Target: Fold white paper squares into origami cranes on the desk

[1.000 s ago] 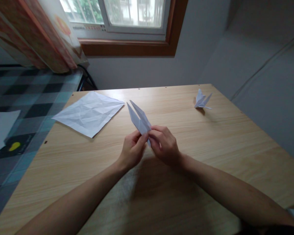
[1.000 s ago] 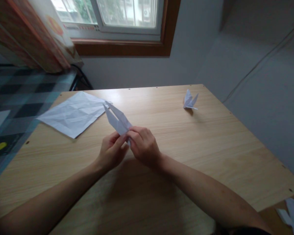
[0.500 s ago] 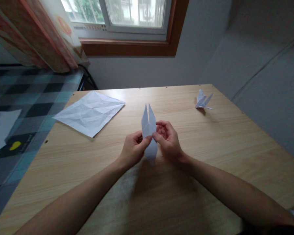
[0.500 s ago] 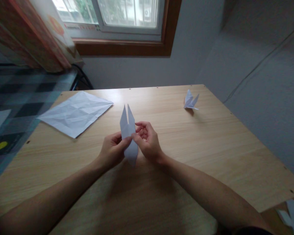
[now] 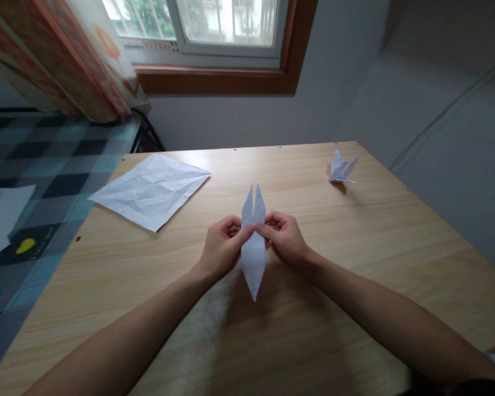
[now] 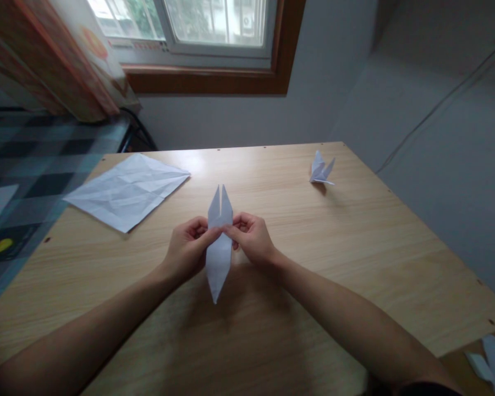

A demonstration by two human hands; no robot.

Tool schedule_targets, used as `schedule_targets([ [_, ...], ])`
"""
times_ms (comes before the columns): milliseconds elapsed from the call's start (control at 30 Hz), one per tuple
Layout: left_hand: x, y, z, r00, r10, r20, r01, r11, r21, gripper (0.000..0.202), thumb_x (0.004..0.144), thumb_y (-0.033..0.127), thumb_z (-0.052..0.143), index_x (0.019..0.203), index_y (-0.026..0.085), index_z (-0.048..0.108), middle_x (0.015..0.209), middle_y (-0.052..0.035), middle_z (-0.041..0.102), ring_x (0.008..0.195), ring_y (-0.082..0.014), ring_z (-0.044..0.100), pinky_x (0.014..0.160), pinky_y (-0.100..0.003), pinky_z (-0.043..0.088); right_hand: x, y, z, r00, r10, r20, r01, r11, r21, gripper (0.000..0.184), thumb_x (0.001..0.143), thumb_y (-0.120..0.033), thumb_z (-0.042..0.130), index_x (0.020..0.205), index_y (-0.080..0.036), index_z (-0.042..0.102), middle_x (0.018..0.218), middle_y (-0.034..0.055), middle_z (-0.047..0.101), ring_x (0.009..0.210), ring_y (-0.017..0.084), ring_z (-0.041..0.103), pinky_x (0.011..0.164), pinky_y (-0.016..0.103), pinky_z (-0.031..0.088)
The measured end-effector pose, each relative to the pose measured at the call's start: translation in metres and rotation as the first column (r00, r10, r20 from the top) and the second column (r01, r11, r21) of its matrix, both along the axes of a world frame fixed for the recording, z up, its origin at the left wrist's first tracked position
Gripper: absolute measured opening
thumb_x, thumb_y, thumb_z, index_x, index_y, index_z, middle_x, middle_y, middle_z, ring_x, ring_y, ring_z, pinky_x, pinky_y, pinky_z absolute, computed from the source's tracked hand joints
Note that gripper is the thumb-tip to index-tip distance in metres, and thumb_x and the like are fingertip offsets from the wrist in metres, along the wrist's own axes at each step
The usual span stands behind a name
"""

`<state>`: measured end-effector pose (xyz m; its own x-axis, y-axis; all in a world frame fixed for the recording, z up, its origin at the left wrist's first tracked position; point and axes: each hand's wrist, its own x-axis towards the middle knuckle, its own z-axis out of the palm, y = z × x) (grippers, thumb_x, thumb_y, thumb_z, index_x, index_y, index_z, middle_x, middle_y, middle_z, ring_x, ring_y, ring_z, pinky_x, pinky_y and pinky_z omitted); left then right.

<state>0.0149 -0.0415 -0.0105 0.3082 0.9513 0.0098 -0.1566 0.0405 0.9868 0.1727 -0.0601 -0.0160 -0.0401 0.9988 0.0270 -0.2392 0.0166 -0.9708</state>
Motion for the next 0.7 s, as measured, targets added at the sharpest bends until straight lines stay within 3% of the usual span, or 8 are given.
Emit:
schedule_targets([
  [167,0.001,0.001,0.001,0.998,0.059,0.031,-0.058,0.998,-0.029,0.032,0.072,0.034,0.08,0.081,0.017,0.055,0.062,0.0015,0.067,0.05,-0.0131,0.061,0.049,-0.024,0.046,-0.002,-0.002,-0.001,0.999,-0.009,-0.033,0.01,1.0,0.027,0.046,0.068,-0.04,0.082,0.097,-0.023,0.05,0.056,-0.0123,0.057,0.042,0.009,0.055,0.041,0.02,0.046],
  [267,0.002,-0.001,0.004,0.998,0.042,0.054,-0.04,0.999,-0.038,0.04,0.074,0.034,0.077,0.097,0.022,0.046,0.055,0.0074,0.062,0.042,-0.0125,0.055,0.044,-0.021,0.041,-0.001,-0.002,-0.002,0.999,-0.017,-0.045,0.02,0.998,0.051,0.046,0.071,-0.037,0.08,0.096,-0.026,0.043,0.056,-0.0138,0.056,0.04,0.009,0.052,0.039,0.019,0.044],
  [367,0.0,0.0,0.002,0.997,0.019,0.08,-0.018,1.0,-0.021,0.037,0.078,0.033,0.071,0.102,0.025,0.044,0.055,0.0094,0.059,0.042,-0.0109,0.051,0.044,-0.02,0.036,0.003,-0.001,-0.002,1.0,0.019,0.007,-0.02,0.996,0.084,0.031,0.075,-0.033,0.074,0.09,-0.024,0.049,0.058,-0.0115,0.054,0.043,0.008,0.052,0.042,0.019,0.043],
  [467,-0.002,0.004,-0.003,1.0,0.022,0.018,-0.023,0.999,0.042,0.018,0.077,0.028,0.065,0.091,0.02,0.058,0.057,0.006,0.055,0.049,-0.0098,0.049,0.048,-0.021,0.034,0.007,0.001,-0.002,0.998,0.015,0.059,-0.021,0.993,0.114,0.014,0.077,-0.027,0.066,0.089,-0.021,0.061,0.061,-0.0079,0.053,0.051,0.008,0.051,0.049,0.021,0.042],
  [533,-0.004,0.006,-0.004,1.0,0.015,-0.006,-0.014,0.999,0.045,0.012,0.075,0.025,0.063,0.084,0.018,0.064,0.061,0.0029,0.056,0.054,-0.0111,0.05,0.051,-0.023,0.036,0.009,0.002,-0.003,0.999,0.005,0.054,-0.012,0.993,0.121,0.013,0.076,-0.023,0.062,0.088,-0.021,0.065,0.065,-0.0057,0.055,0.056,0.009,0.051,0.053,0.022,0.041],
  [700,-0.005,0.004,-0.001,0.994,-0.069,0.088,0.073,0.997,-0.041,0.028,0.065,0.017,0.062,0.092,0.018,0.067,0.071,-0.0004,0.064,0.064,-0.0149,0.055,0.058,-0.026,0.039,0.01,0.001,-0.006,0.998,0.052,-0.043,-0.049,0.996,0.071,0.017,0.07,-0.019,0.059,0.085,-0.021,0.068,0.065,-0.0043,0.059,0.058,0.01,0.05,0.055,0.023,0.04],
])
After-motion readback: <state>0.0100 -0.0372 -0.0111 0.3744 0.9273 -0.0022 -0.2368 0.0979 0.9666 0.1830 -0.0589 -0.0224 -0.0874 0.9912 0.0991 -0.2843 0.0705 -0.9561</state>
